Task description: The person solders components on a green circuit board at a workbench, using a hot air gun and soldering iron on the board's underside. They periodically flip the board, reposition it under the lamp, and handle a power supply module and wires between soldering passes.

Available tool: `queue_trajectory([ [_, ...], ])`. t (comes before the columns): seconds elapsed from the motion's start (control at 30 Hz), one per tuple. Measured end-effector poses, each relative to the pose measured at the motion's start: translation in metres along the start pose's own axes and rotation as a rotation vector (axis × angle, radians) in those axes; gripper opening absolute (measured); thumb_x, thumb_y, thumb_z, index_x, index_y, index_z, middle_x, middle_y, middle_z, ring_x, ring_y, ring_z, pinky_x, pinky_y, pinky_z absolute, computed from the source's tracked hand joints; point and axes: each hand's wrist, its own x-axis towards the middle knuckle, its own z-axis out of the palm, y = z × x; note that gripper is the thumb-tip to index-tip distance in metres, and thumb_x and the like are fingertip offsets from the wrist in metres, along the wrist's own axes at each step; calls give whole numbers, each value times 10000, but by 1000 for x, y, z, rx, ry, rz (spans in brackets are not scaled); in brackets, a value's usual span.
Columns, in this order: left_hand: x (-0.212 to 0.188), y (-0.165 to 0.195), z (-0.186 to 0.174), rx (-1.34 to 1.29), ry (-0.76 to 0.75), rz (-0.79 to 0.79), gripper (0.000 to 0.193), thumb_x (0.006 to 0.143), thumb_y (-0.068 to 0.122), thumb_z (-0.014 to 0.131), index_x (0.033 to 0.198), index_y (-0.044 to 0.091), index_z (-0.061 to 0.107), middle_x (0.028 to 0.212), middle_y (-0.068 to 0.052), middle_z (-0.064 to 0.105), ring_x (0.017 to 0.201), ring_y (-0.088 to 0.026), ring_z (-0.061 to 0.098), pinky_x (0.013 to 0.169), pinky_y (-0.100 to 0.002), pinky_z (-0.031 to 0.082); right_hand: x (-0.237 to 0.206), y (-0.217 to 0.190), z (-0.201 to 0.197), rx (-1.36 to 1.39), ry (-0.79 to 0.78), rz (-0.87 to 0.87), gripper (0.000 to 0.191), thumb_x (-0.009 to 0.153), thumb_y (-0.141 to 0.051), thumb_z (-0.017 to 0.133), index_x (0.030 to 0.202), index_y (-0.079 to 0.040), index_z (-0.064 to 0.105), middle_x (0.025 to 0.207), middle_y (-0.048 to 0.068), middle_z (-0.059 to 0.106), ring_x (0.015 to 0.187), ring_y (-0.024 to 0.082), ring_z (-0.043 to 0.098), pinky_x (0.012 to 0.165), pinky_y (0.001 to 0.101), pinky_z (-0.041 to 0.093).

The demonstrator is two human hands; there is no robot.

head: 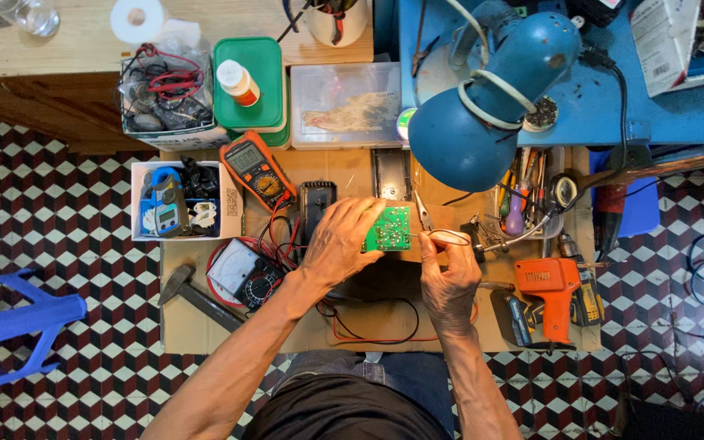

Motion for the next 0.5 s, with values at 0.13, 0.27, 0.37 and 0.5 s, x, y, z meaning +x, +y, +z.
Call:
queue_trajectory([
  [0.13, -13, -9, 2, -19, -40, -44, 882, 641, 231, 922, 1401, 31, 522, 1381, -135, 568, 1299, -313, 525, 1058, -477, 424, -8, -8, 5, -6, -87, -2, 93, 963, -39, 747, 1020, -12, 679, 999, 100, 696, 876, 227, 709, 792, 332, 556],
  [0.27, -18, -14, -1, -15, -39, -63, 876, 634, 245, 923, 1392, 61, 524, 1385, -136, 552, 1285, -323, 521, 1020, -500, 423, -9, -16, 10, 18, -115, -116, 175, 938, -6, 736, 1110, -7, 708, 1050, 129, 701, 934, 244, 720, 802, 334, 566],
  [0.37, -20, -18, -3, -4, -41, -75, 895, 628, 268, 930, 1398, 70, 518, 1396, -142, 536, 1281, -332, 513, 1014, -522, 416, -8, -17, 14, -1, -141, -102, 138, 931, -1, 747, 1065, -15, 721, 1012, 131, 708, 907, 241, 720, 774, 329, 568],
  [0.5, -24, -21, -4, -13, -36, -78, 906, 617, 274, 934, 1398, 79, 519, 1398, -139, 536, 1288, -329, 506, 1001, -522, 421, -9, -16, 22, -12, -135, -104, 95, 934, -17, 766, 1000, 3, 700, 934, 126, 696, 810, 227, 707, 721, 333, 556],
])
